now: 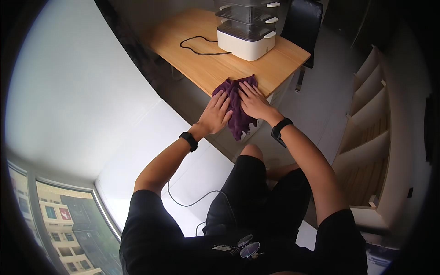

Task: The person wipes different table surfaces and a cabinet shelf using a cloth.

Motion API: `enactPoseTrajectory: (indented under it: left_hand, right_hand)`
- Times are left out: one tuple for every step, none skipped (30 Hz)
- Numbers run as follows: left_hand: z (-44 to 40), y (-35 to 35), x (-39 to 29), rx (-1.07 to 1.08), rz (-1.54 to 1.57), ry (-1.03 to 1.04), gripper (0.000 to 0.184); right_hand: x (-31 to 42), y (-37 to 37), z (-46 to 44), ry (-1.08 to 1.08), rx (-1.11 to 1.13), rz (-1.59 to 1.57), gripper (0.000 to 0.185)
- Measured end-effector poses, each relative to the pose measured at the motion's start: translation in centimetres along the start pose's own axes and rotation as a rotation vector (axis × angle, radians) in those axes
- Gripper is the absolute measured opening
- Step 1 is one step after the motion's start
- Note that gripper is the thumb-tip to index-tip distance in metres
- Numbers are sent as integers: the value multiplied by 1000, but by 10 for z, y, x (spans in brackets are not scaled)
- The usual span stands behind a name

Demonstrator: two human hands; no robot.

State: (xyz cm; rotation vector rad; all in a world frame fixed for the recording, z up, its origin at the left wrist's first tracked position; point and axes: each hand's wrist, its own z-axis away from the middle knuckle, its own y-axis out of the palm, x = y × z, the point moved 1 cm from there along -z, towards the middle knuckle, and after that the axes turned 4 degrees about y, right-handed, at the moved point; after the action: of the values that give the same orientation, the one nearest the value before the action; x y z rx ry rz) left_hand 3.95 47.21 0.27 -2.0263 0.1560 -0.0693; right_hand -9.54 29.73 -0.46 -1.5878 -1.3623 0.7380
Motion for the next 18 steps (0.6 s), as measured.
enactPoseTrajectory:
  left_hand:
    - [4, -3, 5, 16, -3, 26, 54]
    - [7, -4, 12, 27, -4, 46, 54]
    - [8, -4, 18, 35, -3, 63, 54]
    - [8, -3, 27, 36, -16, 50, 55]
    - [6, -1, 37, 31, -34, 4, 54]
    - [4, 2, 47, 27, -52, -43, 54]
    - [2, 5, 62, 22, -70, -90, 53]
    - [0, 10, 79, 48, -99, -157, 57]
    - [-3, 15, 95, 74, -126, -223, 60]
    - [-9, 16, 107, 142, -152, -269, 62]
    - [-14, 28, 125, 201, -220, -282, 65]
    - [-24, 26, 124, 241, -179, -365, 66]
    - [-32, 21, 123, 284, -139, -446, 67]
    - [-40, 22, 126, 283, -131, -464, 68]
    - [-45, 25, 131, 281, -125, -486, 69]
    - [-50, 27, 138, 279, -117, -510, 69]
    - [-53, 30, 145, 270, -94, -532, 69]
    - [-57, 33, 154, 266, -87, -544, 67]
  right_hand:
    - [11, 2, 1, -30, -2, 1, 47]
    - [19, 3, 0, -44, -29, 9, 45]
    - [24, 5, -2, -37, -53, -6, 45]
    - [27, 8, -5, -32, -74, -20, 45]
    - [28, 10, -7, -29, -93, -31, 45]
    - [28, 10, -7, -20, -94, -32, 43]
    - [28, 9, -9, -17, -92, -63, 42]
    - [27, 8, -11, -16, -89, -91, 42]
    - [24, 8, -12, -15, -84, -118, 41]
    - [23, 9, -14, -14, -79, -121, 41]
    - [21, 10, -16, -5, -93, -129, 43]
    - [21, 11, -18, 6, -107, -137, 44]
    - [22, 11, -20, 19, -122, -147, 45]
    - [21, 10, -23, 44, -127, -159, 46]
    - [21, 9, -26, 63, -145, -165, 46]
    - [19, 10, -30, 79, -161, -172, 46]
    - [19, 13, -33, 95, -172, -180, 46]
    - [18, 19, -37, 88, -263, -179, 44]
